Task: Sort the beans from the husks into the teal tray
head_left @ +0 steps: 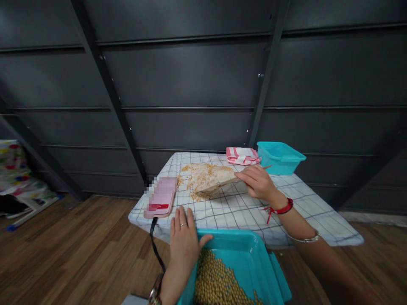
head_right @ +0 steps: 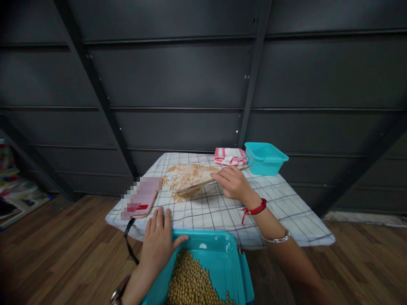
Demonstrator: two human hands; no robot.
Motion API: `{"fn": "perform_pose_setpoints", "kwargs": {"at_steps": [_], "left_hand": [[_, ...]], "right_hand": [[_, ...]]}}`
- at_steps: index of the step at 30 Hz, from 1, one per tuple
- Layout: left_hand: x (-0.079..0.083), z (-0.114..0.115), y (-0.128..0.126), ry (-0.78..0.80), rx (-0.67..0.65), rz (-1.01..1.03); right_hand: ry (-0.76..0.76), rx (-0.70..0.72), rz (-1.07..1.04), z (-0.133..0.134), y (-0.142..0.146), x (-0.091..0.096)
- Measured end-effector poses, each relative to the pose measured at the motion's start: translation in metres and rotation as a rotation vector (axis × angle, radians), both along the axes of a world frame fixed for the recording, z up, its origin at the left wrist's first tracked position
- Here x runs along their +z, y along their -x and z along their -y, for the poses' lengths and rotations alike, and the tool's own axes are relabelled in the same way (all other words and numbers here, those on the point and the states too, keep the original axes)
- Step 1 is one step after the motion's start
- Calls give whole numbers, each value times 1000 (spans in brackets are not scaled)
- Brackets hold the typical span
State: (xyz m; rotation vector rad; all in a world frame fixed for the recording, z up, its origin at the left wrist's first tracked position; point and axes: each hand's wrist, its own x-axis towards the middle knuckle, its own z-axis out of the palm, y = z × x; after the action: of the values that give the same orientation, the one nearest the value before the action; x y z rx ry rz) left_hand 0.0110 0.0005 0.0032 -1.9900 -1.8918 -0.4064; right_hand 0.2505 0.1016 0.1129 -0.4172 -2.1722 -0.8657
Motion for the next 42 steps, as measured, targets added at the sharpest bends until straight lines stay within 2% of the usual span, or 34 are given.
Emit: {"fn": "perform_pose_setpoints", "kwargs": {"at_steps": [6, 11, 19, 24, 29, 32, 38, 42], "left_hand": [[-1, 0, 5, -28, -2, -25], [-3, 0, 8, -50, 3, -20], [-5, 3, 13, -63, 11, -15], [-6, 3, 13, -64, 8, -11], [-6, 3, 13, -46, 19, 17], [-5, 4, 14, -39, 7, 19], [-3, 5, 11, -34, 25, -3], [-3, 5, 10, -46, 15, 5]], "right_hand": [[7, -66, 22, -1, 11, 0], [67, -25, 73, 9, 14, -3], [100, 6, 108, 24, 3, -2], [78, 9, 38, 21, 15, 1], [147, 40, 79, 22, 27, -2], [170, 45, 93, 27, 22, -3], [124, 43, 72, 32, 6, -3], [109, 29, 32, 31, 6, -2]]}}
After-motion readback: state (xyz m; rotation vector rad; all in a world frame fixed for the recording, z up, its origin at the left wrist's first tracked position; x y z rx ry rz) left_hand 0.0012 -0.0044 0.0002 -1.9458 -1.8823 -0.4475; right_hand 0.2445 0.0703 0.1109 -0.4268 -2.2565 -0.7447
